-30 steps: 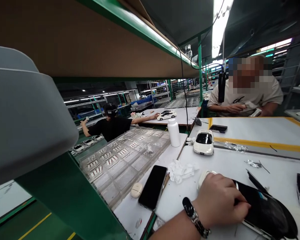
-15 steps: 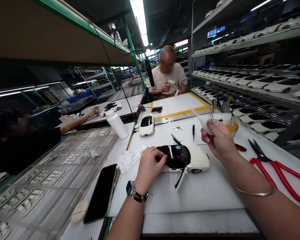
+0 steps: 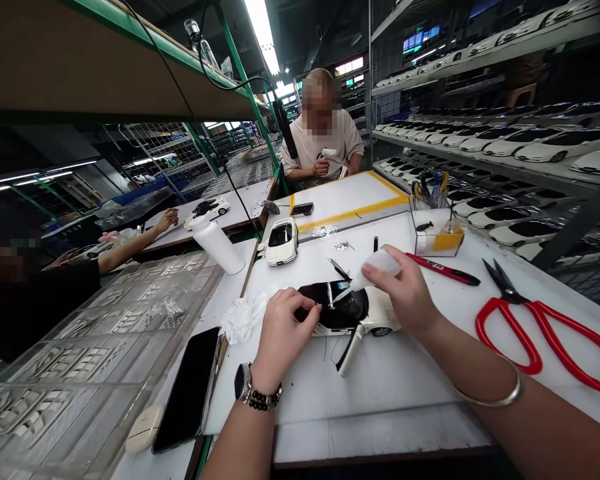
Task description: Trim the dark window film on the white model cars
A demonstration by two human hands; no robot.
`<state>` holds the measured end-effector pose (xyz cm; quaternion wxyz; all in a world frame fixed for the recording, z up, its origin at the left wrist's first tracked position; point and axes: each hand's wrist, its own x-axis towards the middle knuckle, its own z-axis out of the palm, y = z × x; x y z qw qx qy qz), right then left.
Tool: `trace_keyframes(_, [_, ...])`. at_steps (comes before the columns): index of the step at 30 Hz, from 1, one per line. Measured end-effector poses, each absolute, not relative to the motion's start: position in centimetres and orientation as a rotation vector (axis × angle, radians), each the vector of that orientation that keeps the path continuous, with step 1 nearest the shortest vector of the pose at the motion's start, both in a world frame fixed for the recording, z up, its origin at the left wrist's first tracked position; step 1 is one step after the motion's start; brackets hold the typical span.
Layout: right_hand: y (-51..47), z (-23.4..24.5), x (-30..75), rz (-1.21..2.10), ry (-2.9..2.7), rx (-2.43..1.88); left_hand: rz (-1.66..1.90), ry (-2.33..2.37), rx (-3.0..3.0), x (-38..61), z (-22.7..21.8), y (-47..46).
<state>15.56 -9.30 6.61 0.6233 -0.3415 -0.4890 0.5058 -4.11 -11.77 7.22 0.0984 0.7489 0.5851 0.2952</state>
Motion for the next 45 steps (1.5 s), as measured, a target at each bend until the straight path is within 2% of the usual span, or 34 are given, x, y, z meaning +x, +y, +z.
trace_keyframes(12, [-9.6, 5.3, 14.6, 0.994, -1.506, -1.053, 0.849, 1.758, 2.268, -4.0, 7.4, -11.9])
trace_keyframes(27, [-9.8, 5.1, 14.1, 0.782, -1.694, -1.121, 0.869, 1.733, 2.317, -4.0, 7.2, -11.8])
trace_keyframes(45, [-9.9, 5.0, 13.9, 0.689, -1.783, -1.126, 0.864, 1.718, 2.318, -3.9, 7.2, -12.0])
